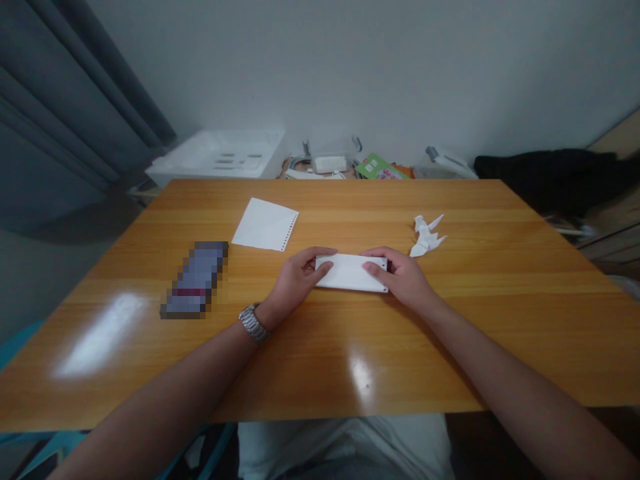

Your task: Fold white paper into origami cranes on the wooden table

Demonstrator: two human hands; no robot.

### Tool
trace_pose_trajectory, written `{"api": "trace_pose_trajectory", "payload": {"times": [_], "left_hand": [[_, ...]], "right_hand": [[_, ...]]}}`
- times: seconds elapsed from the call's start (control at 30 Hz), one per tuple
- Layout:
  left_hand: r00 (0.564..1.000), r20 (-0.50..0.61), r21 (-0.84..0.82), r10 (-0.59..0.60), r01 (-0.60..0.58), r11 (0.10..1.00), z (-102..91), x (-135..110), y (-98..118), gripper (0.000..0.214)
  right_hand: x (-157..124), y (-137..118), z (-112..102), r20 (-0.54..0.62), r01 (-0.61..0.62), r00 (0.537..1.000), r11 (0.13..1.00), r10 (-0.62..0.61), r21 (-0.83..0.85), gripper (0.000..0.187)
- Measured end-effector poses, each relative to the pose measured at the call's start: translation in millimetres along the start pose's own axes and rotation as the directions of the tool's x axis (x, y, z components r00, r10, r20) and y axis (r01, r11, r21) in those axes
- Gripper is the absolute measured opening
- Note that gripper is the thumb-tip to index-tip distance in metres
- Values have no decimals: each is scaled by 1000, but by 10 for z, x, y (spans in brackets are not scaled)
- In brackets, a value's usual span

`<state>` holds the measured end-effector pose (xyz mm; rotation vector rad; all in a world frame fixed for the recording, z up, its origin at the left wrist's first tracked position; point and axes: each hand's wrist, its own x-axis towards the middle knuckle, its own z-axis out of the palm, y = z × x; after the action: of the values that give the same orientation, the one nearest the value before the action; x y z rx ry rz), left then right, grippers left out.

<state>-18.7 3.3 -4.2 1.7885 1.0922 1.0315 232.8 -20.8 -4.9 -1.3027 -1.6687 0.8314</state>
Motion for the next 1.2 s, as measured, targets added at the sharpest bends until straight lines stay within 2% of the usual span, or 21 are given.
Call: {"api": "trace_pose_trajectory", "payload": {"times": [0.33,0.53,0.77,1.2], "left_hand": [[1000,9,0,-7,7,1000,0,-1,-26,29],[1000,-13,-88,-6,5,996,23,-1,31,33],[1000,7,4,12,-12,1000,-2,-5,-10,28],[1000,5,20,14,-14,1000,-2,-5,20,26]], "right_hand": [[-9,-3,-3,7,-16,1000,1000,16,0,31],[-10,-9,-7,6,-2,1000,1000,2,4,32],[-6,-19,-8,4,26,1000,1000,-26,-1,33],[-6,-18,-12,0,15,1000,1000,-15,-20,32]]}}
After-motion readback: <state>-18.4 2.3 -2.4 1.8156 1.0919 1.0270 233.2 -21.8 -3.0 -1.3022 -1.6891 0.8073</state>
